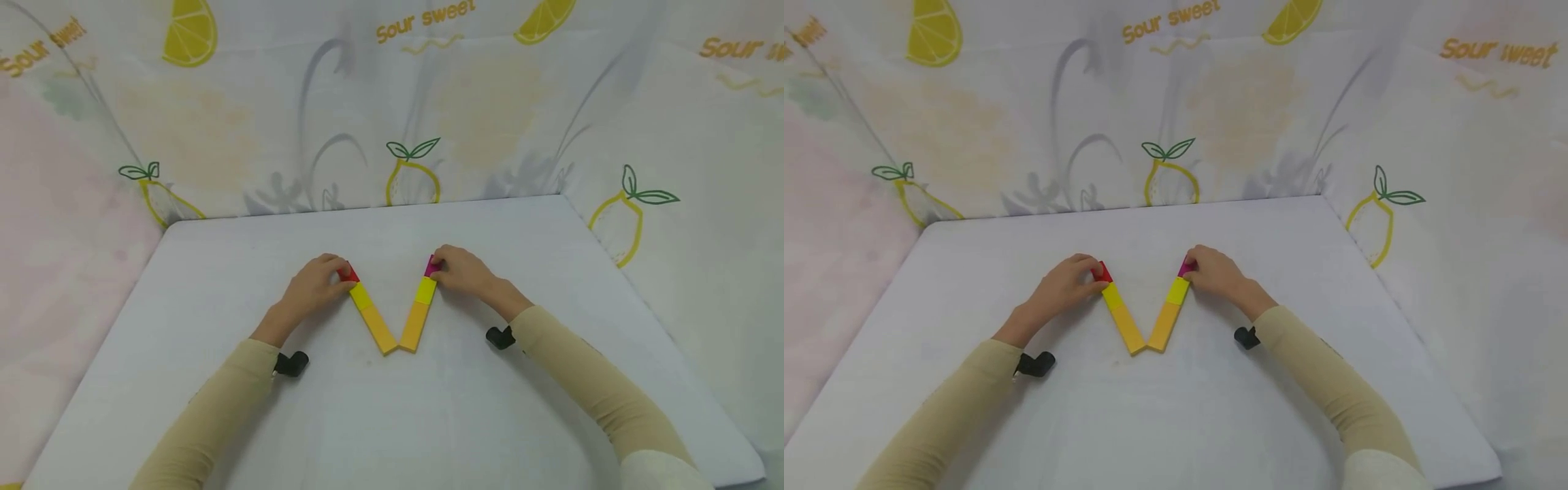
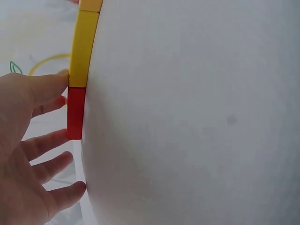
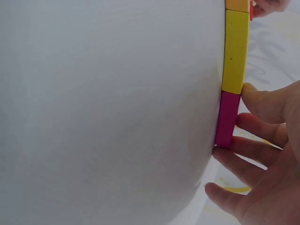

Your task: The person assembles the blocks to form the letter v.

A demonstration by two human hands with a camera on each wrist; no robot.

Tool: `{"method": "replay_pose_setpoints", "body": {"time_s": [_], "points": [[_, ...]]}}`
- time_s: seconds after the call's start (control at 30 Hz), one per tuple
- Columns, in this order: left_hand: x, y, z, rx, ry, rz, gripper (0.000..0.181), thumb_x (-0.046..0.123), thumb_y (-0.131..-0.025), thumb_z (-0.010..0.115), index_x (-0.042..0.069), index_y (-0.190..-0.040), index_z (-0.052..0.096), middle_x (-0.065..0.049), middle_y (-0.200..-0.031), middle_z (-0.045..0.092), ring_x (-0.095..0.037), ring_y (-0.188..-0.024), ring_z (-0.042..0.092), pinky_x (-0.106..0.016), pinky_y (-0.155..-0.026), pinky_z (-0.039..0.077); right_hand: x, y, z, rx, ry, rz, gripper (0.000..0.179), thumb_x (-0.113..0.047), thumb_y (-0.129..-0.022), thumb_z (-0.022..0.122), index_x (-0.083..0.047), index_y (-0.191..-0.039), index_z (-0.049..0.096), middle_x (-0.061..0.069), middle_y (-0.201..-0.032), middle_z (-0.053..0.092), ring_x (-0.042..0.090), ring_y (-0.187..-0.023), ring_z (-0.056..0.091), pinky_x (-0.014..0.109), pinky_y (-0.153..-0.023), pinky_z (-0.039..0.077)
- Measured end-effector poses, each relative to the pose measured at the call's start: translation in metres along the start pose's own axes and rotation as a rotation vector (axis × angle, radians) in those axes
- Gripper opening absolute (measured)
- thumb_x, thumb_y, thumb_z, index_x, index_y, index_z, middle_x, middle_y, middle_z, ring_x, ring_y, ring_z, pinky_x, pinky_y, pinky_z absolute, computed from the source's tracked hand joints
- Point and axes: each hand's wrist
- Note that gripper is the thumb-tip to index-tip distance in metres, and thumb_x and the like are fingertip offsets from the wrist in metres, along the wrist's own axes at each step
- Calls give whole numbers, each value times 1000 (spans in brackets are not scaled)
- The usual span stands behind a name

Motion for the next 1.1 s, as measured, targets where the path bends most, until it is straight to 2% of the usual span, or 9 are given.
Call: {"method": "replay_pose_setpoints", "body": {"time_s": [0.47, 0.57, 0.7, 0.83, 0.93, 1.1], "points": [[10, -2, 0, 3, -9, -49, 18, 31, -92, 71, 16, -100, 67, -9, -122, 64, -30, -110, 60, -47, -95, 51, 0, 2, -1, 13, 38, -12, 23, -20, -94, 65, -6, -112, 63, 9, -110, 66, 26, -97, 57, 42, -95, 52], [11, -2, 1, 1, -14, -57, 19, 32, -92, 71, 16, -101, 67, -9, -125, 64, -31, -113, 60, -48, -96, 51, 1, 4, -2, 16, 28, 0, 27, -21, -94, 65, -5, -115, 62, 11, -116, 65, 28, -104, 57, 44, -101, 49], [11, -1, 2, 0, -34, -53, 18, 30, -93, 70, 15, -102, 67, -10, -130, 62, -32, -118, 58, -50, -99, 50, 2, 8, -1, 48, 27, 2, 30, -24, -93, 64, -6, -116, 64, 13, -133, 61, 31, -122, 56, 48, -110, 43], [14, 3, 0, 7, -59, -44, 17, 30, -93, 70, 16, -102, 68, -11, -134, 60, -34, -123, 57, -52, -100, 50, 4, 12, -1, 110, 36, -41, 32, -27, -93, 64, -5, -116, 66, 16, -143, 54, 34, -136, 49, 49, -114, 38], [14, 7, -1, 14, -82, -49, 21, 31, -93, 69, 16, -107, 69, -12, -137, 58, -34, -126, 55, -54, -100, 50, 3, 16, -2, 138, 29, -72, 37, -29, -94, 63, -5, -122, 65, 18, -146, 52, 36, -139, 45, 50, -116, 35], [11, 14, -5, 49, -128, -81, 41, 36, -94, 67, 17, -130, 62, -14, -145, 51, -35, -134, 48, -55, -103, 47, -1, 22, -4, 170, 61, -111, 48, -33, -95, 63, -8, -135, 59, 16, -149, 50, 36, -141, 42, 53, -118, 30]]}}
Point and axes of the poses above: each hand's wrist, its own y-axis away from the middle knuckle, its own z-axis out of the palm, x = y × z
